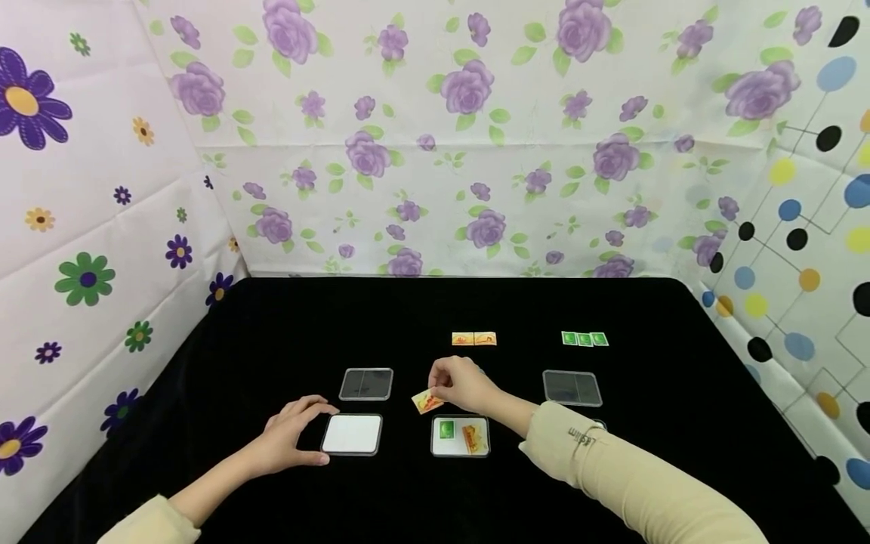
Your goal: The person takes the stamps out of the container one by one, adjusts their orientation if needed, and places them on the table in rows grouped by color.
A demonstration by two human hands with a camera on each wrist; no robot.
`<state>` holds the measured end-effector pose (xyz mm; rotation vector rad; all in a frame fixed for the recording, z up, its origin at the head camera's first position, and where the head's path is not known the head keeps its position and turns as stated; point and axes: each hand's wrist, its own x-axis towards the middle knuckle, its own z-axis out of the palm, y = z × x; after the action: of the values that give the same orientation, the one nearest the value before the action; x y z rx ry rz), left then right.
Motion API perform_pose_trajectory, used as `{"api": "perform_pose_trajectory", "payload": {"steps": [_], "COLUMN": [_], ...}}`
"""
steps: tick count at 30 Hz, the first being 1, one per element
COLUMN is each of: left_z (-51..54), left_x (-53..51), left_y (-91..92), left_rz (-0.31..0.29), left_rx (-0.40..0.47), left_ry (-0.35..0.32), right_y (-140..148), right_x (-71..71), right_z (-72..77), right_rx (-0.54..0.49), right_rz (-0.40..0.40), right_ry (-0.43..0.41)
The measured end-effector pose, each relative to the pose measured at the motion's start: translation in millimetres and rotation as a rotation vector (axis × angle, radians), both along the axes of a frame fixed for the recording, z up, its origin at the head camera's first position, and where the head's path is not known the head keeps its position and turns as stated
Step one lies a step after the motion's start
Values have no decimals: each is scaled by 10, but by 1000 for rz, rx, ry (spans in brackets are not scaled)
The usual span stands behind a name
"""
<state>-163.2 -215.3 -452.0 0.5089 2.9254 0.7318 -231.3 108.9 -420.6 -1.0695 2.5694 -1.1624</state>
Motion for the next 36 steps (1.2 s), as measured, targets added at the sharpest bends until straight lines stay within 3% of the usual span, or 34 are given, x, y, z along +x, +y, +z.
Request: {"api": "perform_pose_trajectory", "payload": {"steps": [19,26,36], "left_z": [11,4,8], "left_x": [-29,-20,7], "left_y": [-4,0,10], "left_rz": [3,4,5], "left_rx": [-1,1,-7], "left_ry": [0,-4,-5], "right_y": [240,301,362], "right_x": [-64,-99,-130], "right_z": [7,8,25], "right_rx": [-52,-51,-59], "right_rz": [-12,-39,-94], "right_ry": [-30,4,-14]}}
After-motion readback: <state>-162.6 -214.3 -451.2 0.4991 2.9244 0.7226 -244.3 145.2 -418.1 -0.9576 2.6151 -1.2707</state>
